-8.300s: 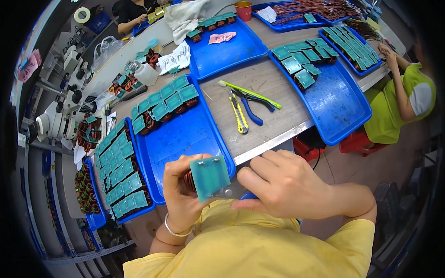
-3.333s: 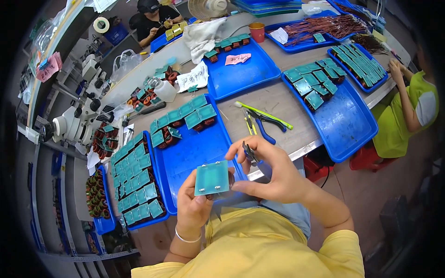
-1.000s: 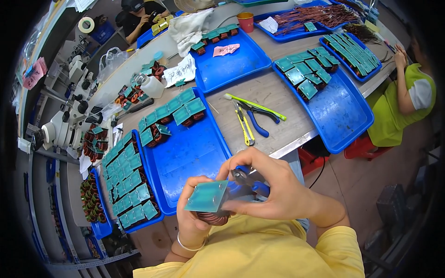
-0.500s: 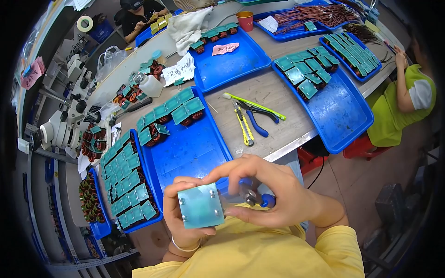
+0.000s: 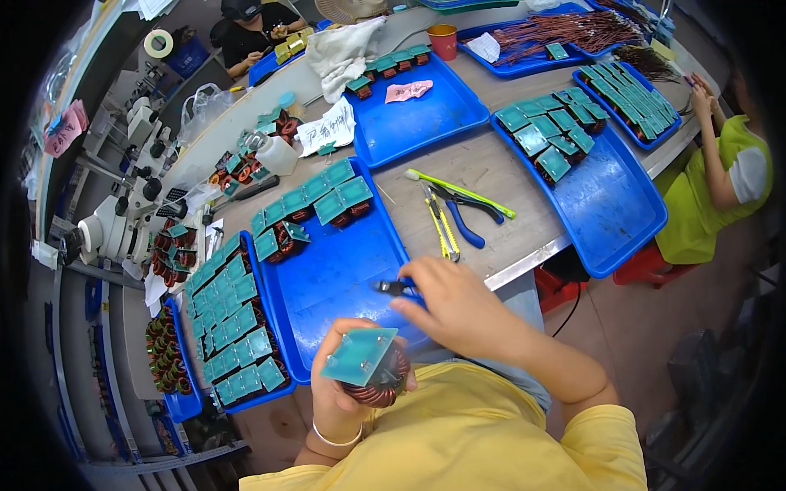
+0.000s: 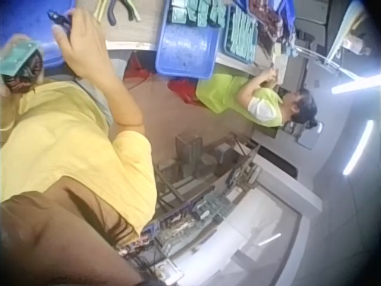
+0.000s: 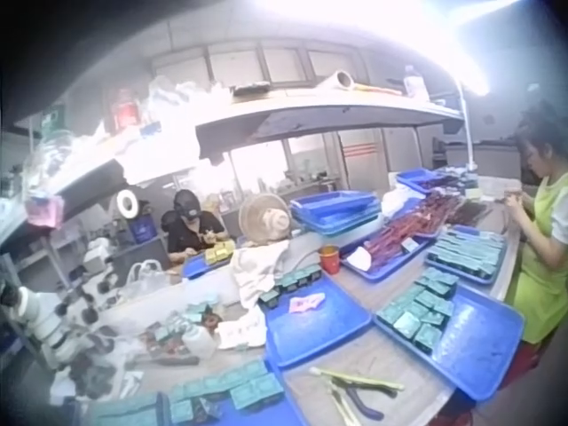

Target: The recorder is assembling electronic coils by trimming wires and applying tape at a workbench.

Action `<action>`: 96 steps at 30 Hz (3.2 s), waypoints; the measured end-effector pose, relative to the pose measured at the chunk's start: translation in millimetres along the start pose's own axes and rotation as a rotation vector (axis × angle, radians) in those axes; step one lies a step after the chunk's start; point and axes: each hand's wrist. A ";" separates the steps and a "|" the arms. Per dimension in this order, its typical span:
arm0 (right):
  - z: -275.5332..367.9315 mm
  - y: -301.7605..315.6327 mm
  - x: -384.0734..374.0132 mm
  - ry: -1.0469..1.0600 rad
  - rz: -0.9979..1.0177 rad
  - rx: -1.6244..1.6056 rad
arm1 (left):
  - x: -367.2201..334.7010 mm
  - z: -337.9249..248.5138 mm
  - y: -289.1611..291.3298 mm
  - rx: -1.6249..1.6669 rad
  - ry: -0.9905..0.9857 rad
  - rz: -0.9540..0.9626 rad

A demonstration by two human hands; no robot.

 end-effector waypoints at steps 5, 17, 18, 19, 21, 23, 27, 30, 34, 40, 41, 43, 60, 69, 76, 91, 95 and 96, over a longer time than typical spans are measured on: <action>-28.9 -31.4 -0.9 0.321 0.064 0.524 | -3.7 -1.2 1.0 0.073 0.067 -0.031; -42.8 -64.1 -4.3 0.296 0.151 0.334 | -13.2 -7.3 3.2 -0.307 -0.225 -0.139; -39.3 -62.8 -2.1 0.267 0.091 0.139 | -17.0 -10.3 0.5 -0.317 -0.237 -0.117; -42.0 -62.9 0.3 0.277 0.067 0.151 | -22.2 -12.3 -6.0 -0.358 -0.326 -0.112; -51.3 -63.1 0.6 0.381 0.013 -0.040 | -32.7 -15.2 -12.3 -0.475 -0.509 -0.094; -35.3 -40.2 -6.8 0.435 -0.065 0.075 | -37.6 -18.9 -18.5 -0.479 -0.545 -0.068; 13.8 20.8 -6.6 0.382 -0.211 -0.128 | -37.7 -24.2 -25.6 -0.385 -0.537 -0.025; 47.9 42.9 6.3 0.409 -0.261 -0.424 | -39.4 -25.4 -26.7 -0.292 -0.470 0.029; 70.6 51.3 21.4 0.565 -0.188 -0.276 | -34.7 -29.2 -40.0 -0.207 -0.318 0.031; 81.3 59.1 36.8 0.591 -0.235 -0.200 | -26.3 -25.8 -40.6 -0.395 -0.399 0.094; 83.9 64.2 40.8 0.621 -0.379 -0.232 | -19.1 -23.8 -49.1 -0.373 -0.326 -0.028; 58.3 62.0 22.5 0.577 -0.317 -0.301 | -28.0 -19.4 -41.4 -0.355 -0.218 -0.224; 25.5 77.7 1.6 0.633 -0.332 -0.321 | -16.8 0.3 -16.8 -0.325 -0.304 -0.103; 27.2 98.6 -6.2 0.758 -0.425 -0.247 | -7.2 -7.9 -30.5 -0.464 -0.117 -0.275; 21.0 89.6 4.4 0.704 -0.406 -0.266 | -3.9 -9.8 -28.9 -0.313 0.031 -0.163; 58.5 97.2 96.1 0.537 -0.546 0.042 | -55.6 8.7 -61.4 0.002 0.151 0.288; 83.7 86.1 122.5 0.394 -0.572 0.119 | -53.8 1.4 -92.4 0.020 0.206 0.444; 71.8 82.6 122.6 0.364 -0.556 0.102 | -57.1 3.2 -96.8 -0.060 0.182 0.436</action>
Point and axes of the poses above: each hand's wrist, its own x-axis away from the middle knuckle, its own y-axis out of the back of the hand, z = x × y, and after that the axes turned 12 degrees about -x, right-handed
